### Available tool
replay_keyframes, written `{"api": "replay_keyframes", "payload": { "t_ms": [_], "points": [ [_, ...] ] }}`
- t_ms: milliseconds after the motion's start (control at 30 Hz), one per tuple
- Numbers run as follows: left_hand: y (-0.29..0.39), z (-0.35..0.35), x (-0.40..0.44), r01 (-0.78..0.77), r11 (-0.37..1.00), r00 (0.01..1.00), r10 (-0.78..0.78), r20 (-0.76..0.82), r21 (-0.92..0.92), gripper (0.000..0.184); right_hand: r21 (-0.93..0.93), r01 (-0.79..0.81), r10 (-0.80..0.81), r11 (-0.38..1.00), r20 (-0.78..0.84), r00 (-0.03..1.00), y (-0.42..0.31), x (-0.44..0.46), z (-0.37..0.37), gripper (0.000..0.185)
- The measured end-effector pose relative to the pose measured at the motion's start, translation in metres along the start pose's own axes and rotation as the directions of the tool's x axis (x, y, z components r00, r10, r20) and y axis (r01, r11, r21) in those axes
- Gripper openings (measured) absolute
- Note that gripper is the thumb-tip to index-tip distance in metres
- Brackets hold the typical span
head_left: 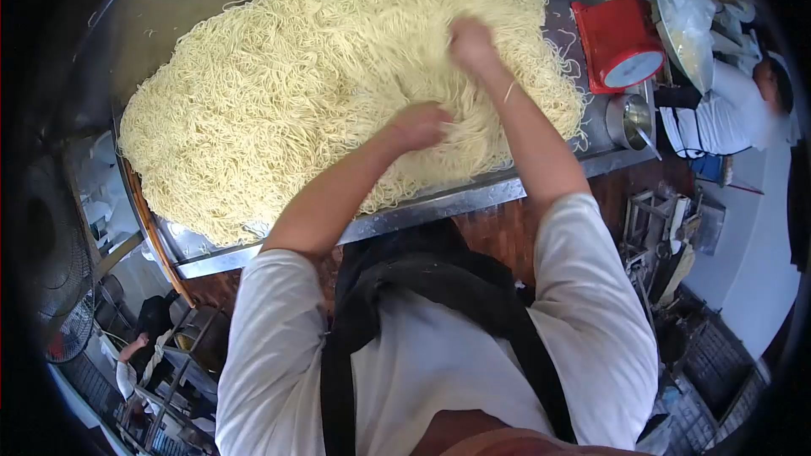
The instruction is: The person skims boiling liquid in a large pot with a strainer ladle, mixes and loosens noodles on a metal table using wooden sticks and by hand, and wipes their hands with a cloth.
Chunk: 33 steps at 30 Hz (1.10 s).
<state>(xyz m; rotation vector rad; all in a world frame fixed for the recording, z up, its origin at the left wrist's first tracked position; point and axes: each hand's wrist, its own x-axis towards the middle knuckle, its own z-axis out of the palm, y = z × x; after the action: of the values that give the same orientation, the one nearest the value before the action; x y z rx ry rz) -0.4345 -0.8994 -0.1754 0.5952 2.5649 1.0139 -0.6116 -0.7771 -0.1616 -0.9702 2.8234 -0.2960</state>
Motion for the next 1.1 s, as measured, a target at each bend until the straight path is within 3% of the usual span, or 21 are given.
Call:
{"api": "replay_keyframes", "payload": {
  "t_ms": [33,100,133,167,233,300,367,400,433,467,500,567,633,700,733,800,867,933,1000,1033,1100],
  "points": [
    [-0.017,-0.011,-0.011,0.273,0.961,0.961,-0.269,-0.070,0.054,0.025,-0.034,0.172,-0.158,0.985,0.256,0.954,-0.026,-0.009,-0.017,0.030],
    [-0.066,-0.050,-0.038,0.611,0.792,0.778,-0.598,-0.195,0.008,0.014,-0.025,0.186,-0.187,0.982,-0.057,0.981,0.032,-0.041,0.009,0.028],
    [-0.065,-0.031,-0.044,0.583,0.811,0.788,-0.547,-0.280,0.055,0.018,-0.018,0.187,-0.187,0.982,-0.206,0.961,0.063,-0.065,0.016,0.028],
    [-0.070,-0.002,-0.044,0.558,0.823,0.787,-0.484,-0.382,0.107,0.022,-0.214,-0.129,0.154,0.968,0.101,0.983,0.077,-0.063,-0.016,0.034],
    [-0.059,0.051,-0.050,0.533,0.821,0.751,-0.348,-0.561,0.205,0.031,-0.217,-0.291,0.256,0.932,-0.174,0.951,0.106,-0.058,0.054,0.039],
    [0.030,0.014,-0.050,0.205,0.974,0.954,-0.177,-0.242,0.097,0.036,-0.259,-0.163,0.110,0.952,-0.209,0.972,0.073,-0.072,0.071,0.040],
    [0.011,-0.005,-0.055,0.143,0.990,0.941,-0.132,-0.312,0.014,0.034,-0.136,0.000,-0.028,0.991,-0.203,0.979,0.066,-0.108,0.054,0.040],
    [-0.011,-0.021,-0.057,0.115,0.993,0.925,-0.116,-0.363,-0.023,0.032,0.037,0.013,0.001,0.999,-0.365,0.931,0.118,-0.117,0.057,0.039],
    [-0.041,-0.040,-0.077,0.073,0.994,0.843,-0.106,-0.527,-0.083,0.028,-0.516,-0.141,-0.065,0.845,-0.361,0.930,0.149,-0.128,0.047,0.039],
    [-0.016,-0.089,-0.093,0.208,0.920,0.730,-0.371,-0.574,-0.331,0.023,-0.444,-0.343,0.265,0.828,-0.229,0.937,0.127,-0.129,0.000,0.042],
    [-0.035,-0.110,-0.108,0.144,0.976,0.632,-0.220,-0.743,-0.166,0.023,-0.477,-0.497,0.474,0.725,-0.177,0.862,0.119,-0.124,-0.020,0.047],
    [-0.068,-0.127,-0.133,0.443,0.896,0.526,-0.240,-0.816,0.022,0.034,-0.402,-0.647,0.692,0.648,-0.045,0.721,0.102,-0.098,-0.031,0.049],
    [-0.086,-0.111,-0.131,0.594,0.798,0.513,-0.475,-0.715,-0.105,0.044,-0.328,-0.206,0.191,0.922,-0.080,0.978,0.070,-0.106,0.023,0.049],
    [-0.052,-0.057,-0.100,0.751,0.607,0.637,-0.560,-0.531,0.260,0.054,-0.390,0.143,-0.163,0.910,-0.020,0.986,0.010,-0.113,0.039,0.049],
    [-0.042,-0.021,-0.087,0.613,0.772,0.755,-0.511,-0.411,0.166,0.051,-0.413,0.242,-0.252,0.878,0.031,0.967,-0.017,-0.113,0.038,0.050],
    [-0.023,0.003,-0.103,0.338,0.937,0.905,-0.350,-0.240,-0.090,0.048,-0.315,0.184,-0.175,0.931,0.055,0.983,0.025,-0.112,0.031,0.057],
    [-0.006,-0.020,-0.132,0.083,0.931,0.969,-0.158,-0.188,-0.356,0.047,-0.648,-0.224,0.140,0.728,-0.179,0.974,0.093,-0.098,0.019,0.062],
    [-0.042,-0.054,-0.169,0.342,0.884,0.765,-0.458,-0.452,-0.317,0.045,-0.533,-0.556,0.573,0.638,-0.155,0.805,0.115,-0.088,-0.019,0.067],
    [-0.070,-0.108,-0.208,0.540,0.774,0.446,-0.597,-0.667,-0.331,0.042,-0.409,-0.605,0.651,0.683,-0.035,0.759,0.078,-0.064,-0.059,0.066],
    [-0.073,-0.098,-0.209,0.646,0.742,0.475,-0.576,-0.666,-0.181,0.048,-0.346,-0.630,0.682,0.695,0.042,0.730,0.051,-0.059,-0.068,0.065],
    [-0.095,-0.064,-0.200,0.781,0.606,0.539,-0.530,-0.655,0.152,0.060,-0.306,-0.207,0.157,0.929,-0.182,0.971,-0.008,-0.050,-0.042,0.064]
  ]
}}
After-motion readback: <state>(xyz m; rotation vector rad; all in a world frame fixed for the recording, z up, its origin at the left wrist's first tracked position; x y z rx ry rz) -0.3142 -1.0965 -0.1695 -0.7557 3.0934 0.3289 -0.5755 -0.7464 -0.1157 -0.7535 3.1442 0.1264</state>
